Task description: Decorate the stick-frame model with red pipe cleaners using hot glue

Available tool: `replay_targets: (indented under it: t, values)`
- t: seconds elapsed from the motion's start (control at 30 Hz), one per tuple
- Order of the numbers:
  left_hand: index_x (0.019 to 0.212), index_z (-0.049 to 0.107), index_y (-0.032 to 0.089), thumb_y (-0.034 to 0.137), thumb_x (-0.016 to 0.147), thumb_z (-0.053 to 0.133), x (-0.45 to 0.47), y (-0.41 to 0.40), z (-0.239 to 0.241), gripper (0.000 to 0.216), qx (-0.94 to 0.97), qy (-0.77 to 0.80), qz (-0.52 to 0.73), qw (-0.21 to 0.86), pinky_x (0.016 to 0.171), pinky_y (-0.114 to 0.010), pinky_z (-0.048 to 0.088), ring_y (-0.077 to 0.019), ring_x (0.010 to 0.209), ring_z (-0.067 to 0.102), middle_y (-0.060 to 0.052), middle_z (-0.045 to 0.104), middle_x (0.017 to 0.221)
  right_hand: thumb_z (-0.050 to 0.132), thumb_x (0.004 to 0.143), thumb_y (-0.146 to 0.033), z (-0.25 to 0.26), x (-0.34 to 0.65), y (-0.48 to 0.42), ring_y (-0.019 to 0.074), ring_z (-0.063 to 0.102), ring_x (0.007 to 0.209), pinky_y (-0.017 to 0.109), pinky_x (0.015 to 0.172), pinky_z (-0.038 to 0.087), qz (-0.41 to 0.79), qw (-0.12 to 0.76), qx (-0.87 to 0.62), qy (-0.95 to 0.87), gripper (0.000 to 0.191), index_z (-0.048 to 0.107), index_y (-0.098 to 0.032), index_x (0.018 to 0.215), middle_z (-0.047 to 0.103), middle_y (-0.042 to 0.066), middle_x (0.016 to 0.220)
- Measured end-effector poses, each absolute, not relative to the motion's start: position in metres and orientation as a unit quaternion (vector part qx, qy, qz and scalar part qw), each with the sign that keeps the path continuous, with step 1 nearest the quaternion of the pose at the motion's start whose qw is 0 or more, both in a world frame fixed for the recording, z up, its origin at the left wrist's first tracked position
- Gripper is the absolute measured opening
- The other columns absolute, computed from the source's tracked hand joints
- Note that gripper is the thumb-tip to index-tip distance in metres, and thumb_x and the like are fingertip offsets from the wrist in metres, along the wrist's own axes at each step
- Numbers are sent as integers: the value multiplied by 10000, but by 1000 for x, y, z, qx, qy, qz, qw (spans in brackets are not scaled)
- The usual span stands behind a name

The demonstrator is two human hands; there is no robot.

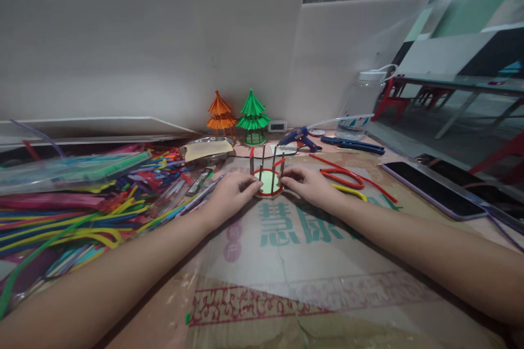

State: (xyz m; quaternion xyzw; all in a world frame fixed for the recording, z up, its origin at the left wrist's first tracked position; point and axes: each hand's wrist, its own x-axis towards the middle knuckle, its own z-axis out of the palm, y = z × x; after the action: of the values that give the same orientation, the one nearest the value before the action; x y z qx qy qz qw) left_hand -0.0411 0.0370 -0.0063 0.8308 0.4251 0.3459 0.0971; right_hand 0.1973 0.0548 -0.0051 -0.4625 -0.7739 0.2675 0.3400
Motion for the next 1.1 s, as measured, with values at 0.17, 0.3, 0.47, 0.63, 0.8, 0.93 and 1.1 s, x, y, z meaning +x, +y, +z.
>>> replay_targets:
  t: [0.17, 0.3, 0.47, 0.63, 0.8, 0.93, 1.1]
  values:
    - [952, 755, 201, 361, 974, 499, -41, 36, -7, 303, 822, 416, 370, 119, 819, -306, 502, -212, 896, 704, -44, 782, 963, 572, 890, -316, -8, 198, 58, 194, 660, 813, 328, 771, 496, 243, 346, -464, -779, 180, 688, -185, 937, 734, 35, 896]
    - [1014, 741, 209, 361, 938, 570, -41, 37, -10, 241, 821, 419, 364, 136, 820, -324, 496, -218, 895, 699, -42, 777, 970, 559, 897, -316, -6, 198, 57, 195, 653, 797, 328, 751, 490, 247, 344, -462, -779, 184, 682, -186, 942, 735, 37, 887]
    - [899, 726, 202, 351, 934, 581, -39, 37, -9, 211, 822, 424, 360, 123, 754, -307, 463, -194, 804, 672, -25, 757, 868, 566, 890, -304, -3, 196, 54, 195, 649, 804, 319, 738, 477, 234, 341, -466, -782, 173, 685, -189, 941, 740, 37, 897]
    - [878, 712, 188, 375, 933, 574, -38, 36, -7, 239, 817, 437, 357, 118, 720, -297, 456, -195, 778, 666, -32, 747, 833, 553, 892, -300, -1, 195, 53, 180, 628, 746, 303, 700, 464, 232, 339, -461, -786, 176, 677, -181, 929, 724, 31, 847]
    - [869, 704, 182, 375, 927, 565, -38, 35, -7, 244, 813, 445, 357, 115, 705, -296, 459, -204, 784, 670, -46, 747, 833, 553, 891, -300, -3, 195, 54, 180, 632, 751, 302, 701, 469, 235, 342, -458, -786, 171, 676, -183, 916, 723, 31, 846]
    - [830, 679, 195, 367, 934, 543, -38, 33, -4, 242, 811, 436, 371, 121, 730, -294, 460, -190, 775, 654, -22, 728, 795, 565, 889, -293, -3, 196, 54, 183, 634, 761, 312, 717, 473, 229, 350, -456, -786, 157, 680, -186, 904, 728, 32, 849]
    - [840, 585, 196, 373, 922, 500, -41, 33, -2, 213, 746, 474, 449, 129, 730, -292, 453, -175, 775, 603, -15, 667, 819, 561, 898, -281, -5, 196, 57, 190, 641, 779, 325, 736, 480, 246, 351, -470, -772, 147, 674, -188, 917, 725, 40, 870]
